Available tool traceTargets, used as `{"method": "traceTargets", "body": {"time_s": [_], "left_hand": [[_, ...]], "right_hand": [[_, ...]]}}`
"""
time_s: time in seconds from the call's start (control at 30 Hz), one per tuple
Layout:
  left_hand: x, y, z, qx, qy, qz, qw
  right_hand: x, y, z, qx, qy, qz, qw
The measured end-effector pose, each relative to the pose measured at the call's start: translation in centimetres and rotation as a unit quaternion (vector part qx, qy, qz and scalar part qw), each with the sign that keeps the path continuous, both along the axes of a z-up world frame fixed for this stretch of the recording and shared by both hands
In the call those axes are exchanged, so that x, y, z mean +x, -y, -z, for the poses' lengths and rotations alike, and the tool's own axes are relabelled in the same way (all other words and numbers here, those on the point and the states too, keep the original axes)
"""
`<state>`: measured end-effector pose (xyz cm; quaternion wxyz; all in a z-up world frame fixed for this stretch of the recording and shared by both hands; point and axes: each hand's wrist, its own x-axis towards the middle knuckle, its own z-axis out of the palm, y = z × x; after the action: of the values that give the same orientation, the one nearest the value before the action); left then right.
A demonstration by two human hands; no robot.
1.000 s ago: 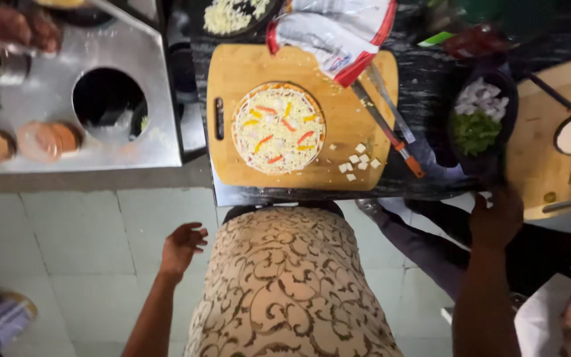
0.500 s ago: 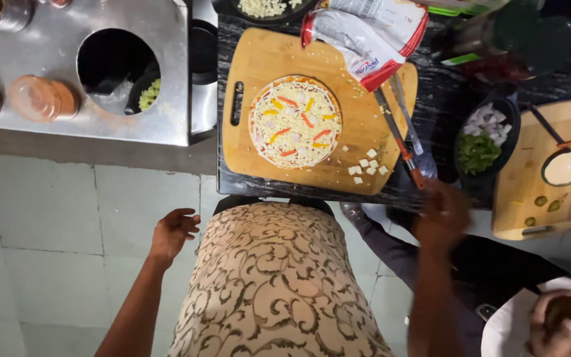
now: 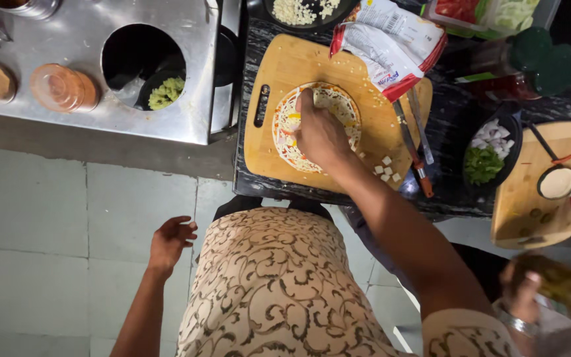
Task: The person assembles a pizza by sprinkling shredded cheese over a sauce-topped base, then adds sliced bell peppers and black olives. The person places toppings by hand and uses a spoon to add olives from a jar. The pizza remains on a wooden cutting board throughout.
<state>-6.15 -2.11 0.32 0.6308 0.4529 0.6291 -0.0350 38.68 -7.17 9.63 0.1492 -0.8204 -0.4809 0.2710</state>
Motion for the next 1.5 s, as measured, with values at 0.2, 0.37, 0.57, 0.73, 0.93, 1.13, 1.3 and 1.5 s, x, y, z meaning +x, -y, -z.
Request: {"method": "traceTargets", "body": {"time_s": [0.2,0.37,0.57,0.73,0.93,1.13,1.3,1.5], "left_hand": [[-1.9,0.4,3.8,-0.009,0.052,0.026,0.998],[-0.2,-1.0,4.5,-0.037,0.038,0.065,0.996],[3.4,-2.2,3.4,-0.048,-0.019,0.113,0.992],[5.6,-2.0,2.7,-0.046,-0.023,0.129,0.99],[5.4,-1.8,2.5,-0.038,-0.004,0.098,0.994],[6.3,-0.6,2.7,-0.033,-0.018,0.077,0.996],[7.4,-0.3,2.6,-0.034,-0.035,0.083,0.995],[5.1,1.3,1.9,-0.027,-0.034,0.065,0.997]], "right_hand": [[0.0,2.3,-1.4,0.033,0.03,0.1,0.994],[0.3,10.1,-4.8,0.259,-0.026,0.282,0.923],[4.3,21.1,-5.4,0.278,0.209,0.429,0.834],[17.9,30.2,-1.0,0.274,0.315,0.503,0.757],[32.7,38.4,5.6,-0.021,0.334,0.552,0.764],[36.9,41.9,8.3,-0.166,0.206,0.677,0.687],[38.8,42.3,9.5,-0.213,0.23,0.677,0.666],[39.3,42.8,9.3,-0.196,0.247,0.68,0.662]]}}
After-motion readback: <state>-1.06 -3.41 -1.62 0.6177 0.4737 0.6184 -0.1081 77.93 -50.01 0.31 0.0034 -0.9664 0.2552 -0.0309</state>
